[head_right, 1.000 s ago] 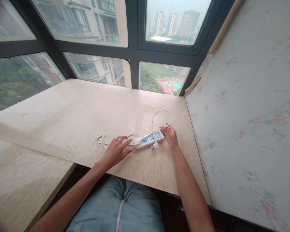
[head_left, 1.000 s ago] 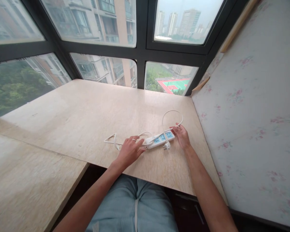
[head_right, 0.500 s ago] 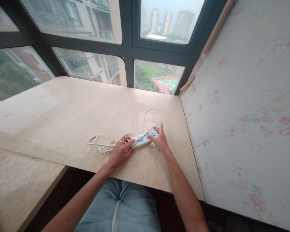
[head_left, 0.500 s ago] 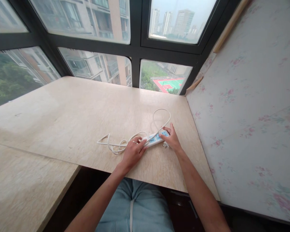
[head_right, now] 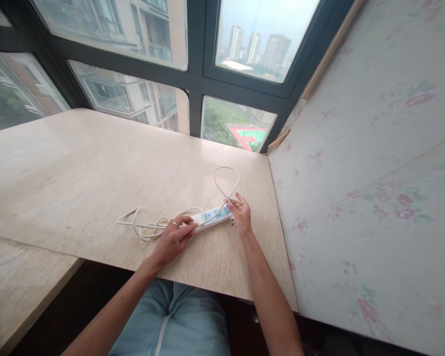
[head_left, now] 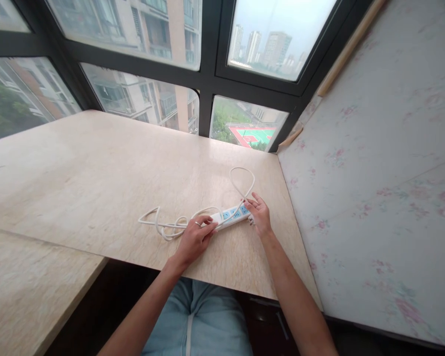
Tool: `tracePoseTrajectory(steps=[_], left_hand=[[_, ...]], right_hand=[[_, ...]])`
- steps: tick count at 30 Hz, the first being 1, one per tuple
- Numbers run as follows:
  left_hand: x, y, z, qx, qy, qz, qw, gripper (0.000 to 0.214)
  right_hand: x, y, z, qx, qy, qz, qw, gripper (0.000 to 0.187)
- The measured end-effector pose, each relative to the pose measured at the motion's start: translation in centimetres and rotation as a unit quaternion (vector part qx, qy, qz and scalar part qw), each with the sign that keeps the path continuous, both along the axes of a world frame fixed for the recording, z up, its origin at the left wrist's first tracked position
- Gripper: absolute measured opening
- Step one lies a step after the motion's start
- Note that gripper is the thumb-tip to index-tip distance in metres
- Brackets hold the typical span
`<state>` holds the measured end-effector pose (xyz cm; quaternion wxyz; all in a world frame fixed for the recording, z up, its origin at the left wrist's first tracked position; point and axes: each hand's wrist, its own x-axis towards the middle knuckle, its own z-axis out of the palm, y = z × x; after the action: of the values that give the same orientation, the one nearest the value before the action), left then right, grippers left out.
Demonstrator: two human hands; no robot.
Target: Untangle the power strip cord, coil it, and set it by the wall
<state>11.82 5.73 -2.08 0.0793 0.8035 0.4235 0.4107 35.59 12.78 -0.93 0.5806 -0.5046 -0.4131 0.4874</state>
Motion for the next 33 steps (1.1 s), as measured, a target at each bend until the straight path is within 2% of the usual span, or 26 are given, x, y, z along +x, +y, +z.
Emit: tracePoseTrajectory(steps=[3, 8, 12, 19, 22, 24, 26, 30, 33], left_hand=[[0.0, -0.1, 0.1, 0.009, 0.007, 0.000, 1.000, 0.019], [-0.1, -0.4, 0.3, -0.019, 0.014, 0.012, 1.000, 0.014], [-0.1, -0.6, 0.4, -0.023, 0.025, 0.038, 0.999, 0.020], [0.0, -0.9, 0.7, 0.001, 0.034, 0.128, 0.991, 0.051], [-0.1, -1.3, 0.8, 0.025, 0.010, 0.140, 0.990, 0.037], [-0.1, -1.6, 0.9, 0.037, -0.002, 0.130, 0.991, 0.019], [-0.2, -1.7, 0.9, 0.044, -0.005, 0.118, 0.992, 0.011], [-0.3, -1.7, 1.0, 0.045, -0.024, 0.102, 0.993, 0.006], [-0.4, -1.4, 1.0, 0.027, -0.091, 0.093, 0.991, 0.007]], right_hand=[[0.4, -0.3, 0.8, 0.019, 0.004, 0.032, 0.999, 0.071], [1.3, -1.2, 2.3, 0.054, -0.023, 0.111, 0.992, 0.041], [1.1, -2.0, 3.3, 0.065, 0.008, 0.156, 0.986, 0.030], [0.3, -2.9, 4.2, 0.097, 0.010, 0.142, 0.985, 0.030], [-0.1, -3.0, 4.2, 0.114, -0.002, 0.105, 0.988, 0.032], [-0.4, -3.1, 4.2, 0.121, -0.012, 0.079, 0.989, 0.035], [-0.7, -3.2, 4.3, 0.124, -0.027, 0.063, 0.990, 0.038], [-1.2, -2.9, 5.4, 0.121, -0.058, 0.068, 0.989, 0.038], [-1.6, -2.0, 7.3, 0.115, -0.081, 0.108, 0.984, 0.039]])
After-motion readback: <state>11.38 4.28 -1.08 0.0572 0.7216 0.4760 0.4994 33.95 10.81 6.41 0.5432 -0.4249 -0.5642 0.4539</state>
